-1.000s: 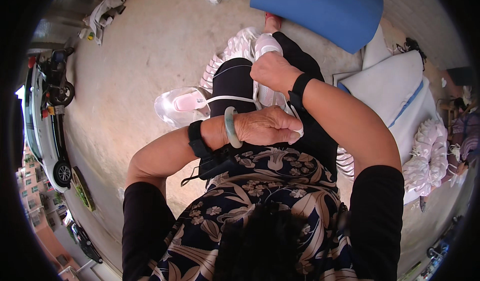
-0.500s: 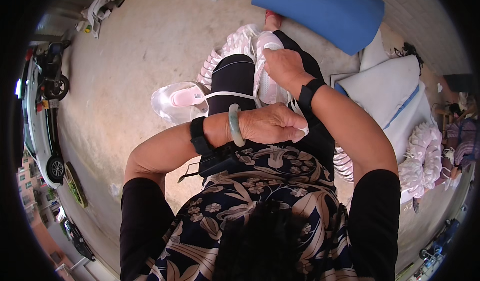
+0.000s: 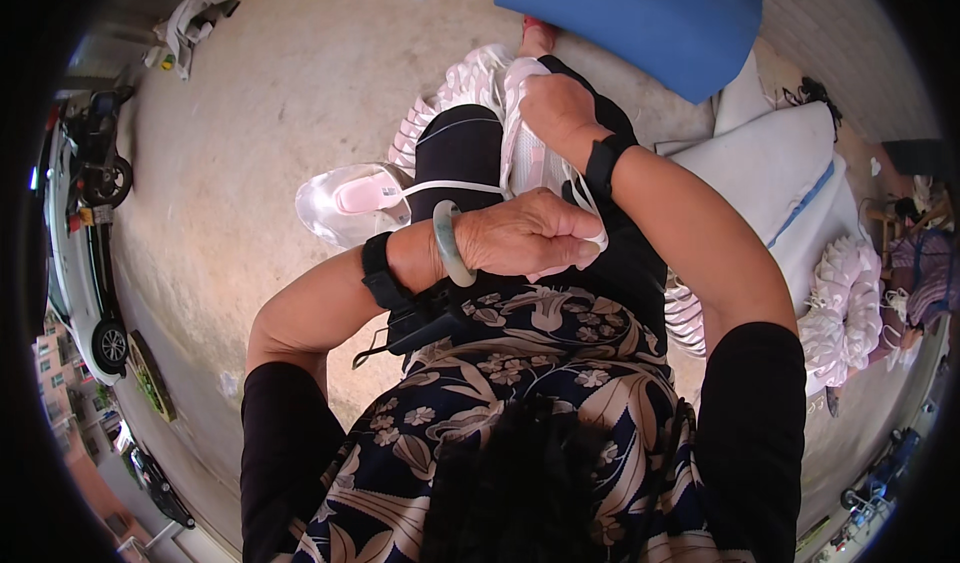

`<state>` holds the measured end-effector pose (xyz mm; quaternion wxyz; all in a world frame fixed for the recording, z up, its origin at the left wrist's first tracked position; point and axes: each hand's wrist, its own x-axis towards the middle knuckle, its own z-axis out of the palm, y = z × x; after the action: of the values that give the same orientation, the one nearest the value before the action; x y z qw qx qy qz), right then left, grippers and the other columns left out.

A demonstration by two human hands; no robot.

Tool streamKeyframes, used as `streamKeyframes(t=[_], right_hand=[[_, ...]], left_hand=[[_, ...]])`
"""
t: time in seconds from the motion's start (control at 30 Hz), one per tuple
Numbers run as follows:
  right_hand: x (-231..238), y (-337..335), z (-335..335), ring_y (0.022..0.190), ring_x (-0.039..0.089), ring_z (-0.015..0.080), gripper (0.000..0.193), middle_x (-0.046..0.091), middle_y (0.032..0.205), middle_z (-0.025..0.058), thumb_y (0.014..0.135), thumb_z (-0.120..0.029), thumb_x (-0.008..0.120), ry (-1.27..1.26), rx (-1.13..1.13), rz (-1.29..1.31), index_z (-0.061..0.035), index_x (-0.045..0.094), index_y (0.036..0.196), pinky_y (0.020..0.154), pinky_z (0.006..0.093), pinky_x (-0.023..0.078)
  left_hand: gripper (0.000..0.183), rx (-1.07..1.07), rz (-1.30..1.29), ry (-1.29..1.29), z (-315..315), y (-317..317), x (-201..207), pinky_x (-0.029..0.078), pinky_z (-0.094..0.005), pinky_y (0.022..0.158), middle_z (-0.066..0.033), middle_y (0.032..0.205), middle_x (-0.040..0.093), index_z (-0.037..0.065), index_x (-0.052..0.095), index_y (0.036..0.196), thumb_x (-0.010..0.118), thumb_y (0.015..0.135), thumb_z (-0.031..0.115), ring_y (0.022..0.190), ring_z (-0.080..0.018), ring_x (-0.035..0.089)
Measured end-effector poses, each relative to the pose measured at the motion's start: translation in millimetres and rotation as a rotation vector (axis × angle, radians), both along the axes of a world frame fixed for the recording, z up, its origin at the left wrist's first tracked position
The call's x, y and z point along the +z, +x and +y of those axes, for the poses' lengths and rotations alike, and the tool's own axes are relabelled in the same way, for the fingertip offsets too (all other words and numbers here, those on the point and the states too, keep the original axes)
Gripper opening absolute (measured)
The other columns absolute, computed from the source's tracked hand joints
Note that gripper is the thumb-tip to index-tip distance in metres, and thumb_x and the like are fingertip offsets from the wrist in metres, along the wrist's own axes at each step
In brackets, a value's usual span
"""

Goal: Lacing a white and pink shoe in a workshop area.

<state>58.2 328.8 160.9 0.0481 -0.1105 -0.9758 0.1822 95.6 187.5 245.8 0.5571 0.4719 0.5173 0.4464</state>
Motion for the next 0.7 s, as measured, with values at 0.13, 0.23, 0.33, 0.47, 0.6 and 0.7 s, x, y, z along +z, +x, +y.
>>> streamKeyframes(t=[0.13, 0.23, 0.33, 0.47, 0.6, 0.7], right_hand=[[-6.5, 15.3, -1.5, 0.072, 0.06, 0.0345, 0.015, 0.061, 0.073, 0.0181, 0.074, -0.015, 0.05, -0.08, -0.048, 0.032, -0.0071, 0.063, 0.072, 0.066, 0.0451, 0.046], [7.2, 10.8, 0.2, 0.069, 0.061, 0.032, 0.011, 0.061, 0.069, 0.016, 0.07, -0.012, 0.053, 0.112, 0.297, 0.035, -0.007, 0.063, 0.07, 0.06, 0.0427, 0.047], [18.4, 1.4, -0.7, 0.066, 0.062, 0.0296, 0.008, 0.061, 0.067, 0.0141, 0.066, -0.01, 0.056, 0.328, 0.662, 0.008, -0.0062, 0.063, 0.066, 0.054, 0.039, 0.047], [33.5, -9.0, -7.0, 0.065, 0.062, 0.029, 0.009, 0.062, 0.066, 0.0144, 0.063, -0.011, 0.056, 0.558, 0.887, -0.08, -0.0048, 0.063, 0.064, 0.05, 0.0369, 0.048], [16.8, -17.1, -5.5, 0.068, 0.061, 0.032, 0.012, 0.061, 0.071, 0.0181, 0.07, -0.01, 0.051, 0.359, 0.605, -0.061, -0.0044, 0.062, 0.071, 0.058, 0.0411, 0.048], [-0.6, -19.8, 14.2, 0.07, 0.06, 0.0332, 0.013, 0.06, 0.072, 0.0177, 0.074, -0.013, 0.049, 0.093, 0.154, 0.056, -0.0054, 0.06, 0.075, 0.06, 0.0439, 0.047]], left_hand=[[0.018, 0.017, -0.066, -0.012, -1.5, 4.0, -1.8, 0.037, -0.024, 0.045, -0.0015, 0.051, 0.044, 0.0, 0.051, 0.075, 0.044, 0.089, 0.009, 0.045, -0.0077, 0.044], [0.018, -0.012, 0.002, 0.031, 2.6, 4.7, -6.4, 0.038, -0.0237, 0.045, -0.0008, 0.051, 0.044, 0.0, 0.051, 0.075, 0.045, 0.089, 0.009, 0.045, -0.0075, 0.044], [0.018, 0.02, 0.019, 0.058, 4.4, 7.0, -5.7, 0.038, -0.0237, 0.045, -0.001, 0.049, 0.045, 0.001, 0.051, 0.073, 0.045, 0.089, 0.009, 0.045, -0.0078, 0.045], [0.019, 0.028, 0.046, 0.054, 4.8, 5.7, -4.6, 0.038, -0.0238, 0.046, -0.0008, 0.048, 0.046, 0.001, 0.05, 0.072, 0.046, 0.089, 0.008, 0.044, -0.0075, 0.046], [0.019, 0.049, 0.045, 0.089, 1.8, 0.5, -4.8, 0.038, -0.0238, 0.046, -0.0009, 0.048, 0.047, 0.001, 0.051, 0.072, 0.046, 0.089, 0.009, 0.043, -0.0075, 0.045], [0.02, 0.051, 0.004, 0.114, 2.8, -0.9, -0.8, 0.038, -0.0239, 0.047, -0.0008, 0.048, 0.047, 0.001, 0.05, 0.073, 0.045, 0.089, 0.01, 0.045, -0.0076, 0.046]])
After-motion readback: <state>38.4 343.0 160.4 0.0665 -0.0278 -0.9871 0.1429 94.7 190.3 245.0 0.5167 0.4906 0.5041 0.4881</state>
